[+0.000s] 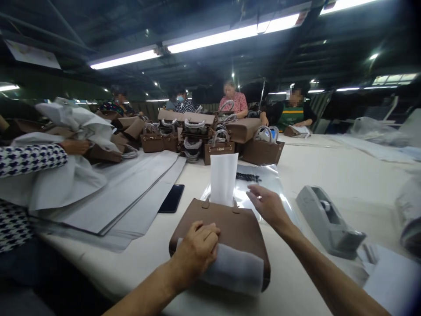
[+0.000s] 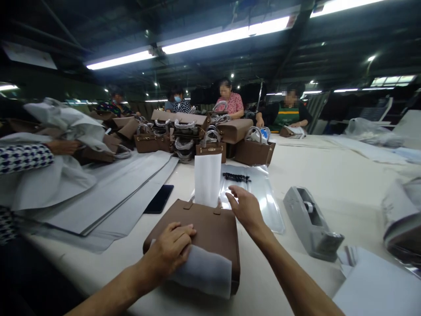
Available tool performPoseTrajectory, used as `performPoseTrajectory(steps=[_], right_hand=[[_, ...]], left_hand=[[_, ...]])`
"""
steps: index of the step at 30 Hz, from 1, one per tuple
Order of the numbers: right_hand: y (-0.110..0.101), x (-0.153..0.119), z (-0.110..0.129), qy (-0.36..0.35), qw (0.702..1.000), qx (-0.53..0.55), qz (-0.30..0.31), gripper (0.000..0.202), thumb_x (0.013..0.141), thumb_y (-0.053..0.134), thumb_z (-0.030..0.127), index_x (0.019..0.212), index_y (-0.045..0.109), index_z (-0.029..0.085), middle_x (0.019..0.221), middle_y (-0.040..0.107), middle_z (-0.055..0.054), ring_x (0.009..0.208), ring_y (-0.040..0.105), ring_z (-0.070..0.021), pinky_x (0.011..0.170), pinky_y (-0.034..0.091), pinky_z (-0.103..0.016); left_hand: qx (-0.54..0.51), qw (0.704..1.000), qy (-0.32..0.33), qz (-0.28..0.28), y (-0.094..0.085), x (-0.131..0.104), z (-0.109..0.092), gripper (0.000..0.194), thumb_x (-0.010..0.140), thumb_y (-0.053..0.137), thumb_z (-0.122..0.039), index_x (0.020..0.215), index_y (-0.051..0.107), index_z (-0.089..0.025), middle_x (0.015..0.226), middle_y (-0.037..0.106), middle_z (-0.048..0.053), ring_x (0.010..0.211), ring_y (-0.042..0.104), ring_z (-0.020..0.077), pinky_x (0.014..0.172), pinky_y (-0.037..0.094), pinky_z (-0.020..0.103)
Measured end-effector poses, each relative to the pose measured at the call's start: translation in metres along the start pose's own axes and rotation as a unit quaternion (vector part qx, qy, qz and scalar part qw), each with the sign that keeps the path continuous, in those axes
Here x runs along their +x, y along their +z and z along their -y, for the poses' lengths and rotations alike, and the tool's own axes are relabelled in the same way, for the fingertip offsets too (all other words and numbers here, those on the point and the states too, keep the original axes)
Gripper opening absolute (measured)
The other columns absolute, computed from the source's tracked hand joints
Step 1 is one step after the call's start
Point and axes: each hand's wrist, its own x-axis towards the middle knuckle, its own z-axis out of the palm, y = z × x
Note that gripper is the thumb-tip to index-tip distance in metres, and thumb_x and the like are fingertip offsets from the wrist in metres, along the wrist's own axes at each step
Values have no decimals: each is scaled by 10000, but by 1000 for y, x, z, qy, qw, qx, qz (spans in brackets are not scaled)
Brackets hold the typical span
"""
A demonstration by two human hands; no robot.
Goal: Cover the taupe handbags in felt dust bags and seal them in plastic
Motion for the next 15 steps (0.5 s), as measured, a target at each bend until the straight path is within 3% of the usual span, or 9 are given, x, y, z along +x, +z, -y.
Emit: performPoseTrajectory(steps=[1, 2, 3, 4, 5, 7, 10, 12, 15], right_hand=[[-7, -18, 9, -56, 998, 1, -30, 254, 870, 447, 298, 1052, 577, 177, 1020, 601, -78, 920, 558, -190, 798, 442, -329], [-11, -37, 17, -208, 976, -13, -58, 201, 860, 465, 256, 981, 606, 180, 934, 623, -72, 850, 572, -183, 730, 462, -307], [-12, -54, 24, -347, 935, -34, -60, 177, 846, 477, 199, 952, 616, 177, 880, 635, -66, 815, 576, -180, 711, 471, -301], [-9, -69, 28, -442, 891, -62, -83, 185, 838, 462, 147, 925, 626, 152, 839, 646, -66, 783, 582, -182, 700, 482, -301], [-4, -80, 30, -481, 867, -81, -98, 207, 827, 442, 89, 882, 634, 141, 801, 651, -58, 741, 586, -173, 679, 490, -290], [10, -90, 27, -499, 854, -83, -117, 247, 824, 406, 43, 848, 640, 119, 779, 657, -58, 707, 592, -165, 665, 504, -278], [23, -86, 15, -473, 870, -52, -127, 249, 850, 397, 64, 851, 641, 115, 782, 660, -64, 707, 598, -156, 670, 513, -263], [25, -81, 9, -467, 874, -47, -128, 246, 861, 397, 79, 864, 640, 121, 780, 660, -62, 711, 601, -154, 680, 513, -258], [25, -80, 6, -457, 882, -25, -115, 203, 844, 439, 85, 858, 639, 117, 771, 654, -57, 705, 592, -156, 666, 512, -261]], left_hand=[[-3, 1000, 2, -4, 0, 0, 0, 164, 797, 409, -79, 841, 539, -169, 962, 657, 38, 986, 595, 174, 863, 452, 371], [-5, 1000, 4, -7, 0, 0, 0, 164, 796, 407, -78, 832, 539, -168, 960, 659, 39, 981, 597, 175, 858, 451, 365], [-5, 1000, 7, -8, 0, 0, -1, 167, 795, 405, -76, 828, 539, -168, 958, 660, 41, 977, 599, 176, 855, 450, 358], [-6, 1000, 8, -6, 1, 0, -1, 171, 795, 402, -73, 827, 541, -168, 959, 661, 43, 977, 599, 176, 855, 447, 350], [-6, 1000, 10, -5, 1, -1, -2, 177, 798, 396, -71, 826, 542, -168, 963, 661, 45, 980, 597, 176, 857, 444, 344], [-17, 1000, 9, 0, -1, 0, -1, 187, 812, 381, -84, 824, 546, -172, 974, 658, 48, 986, 591, 176, 865, 436, 335], [-62, 996, -10, 55, -13, 20, 10, 135, 837, 418, -159, 812, 547, -188, 931, 656, 32, 933, 599, 152, 853, 443, 299], [-68, 995, -38, 57, -22, 54, 26, 98, 844, 462, -218, 852, 553, -182, 953, 640, 41, 937, 585, 141, 843, 449, 273], [24, 998, -46, -41, -22, 130, 63, 233, 843, 482, -298, 988, 555, -130, 1119, 577, 104, 1116, 481, 207, 962, 363, 382]])
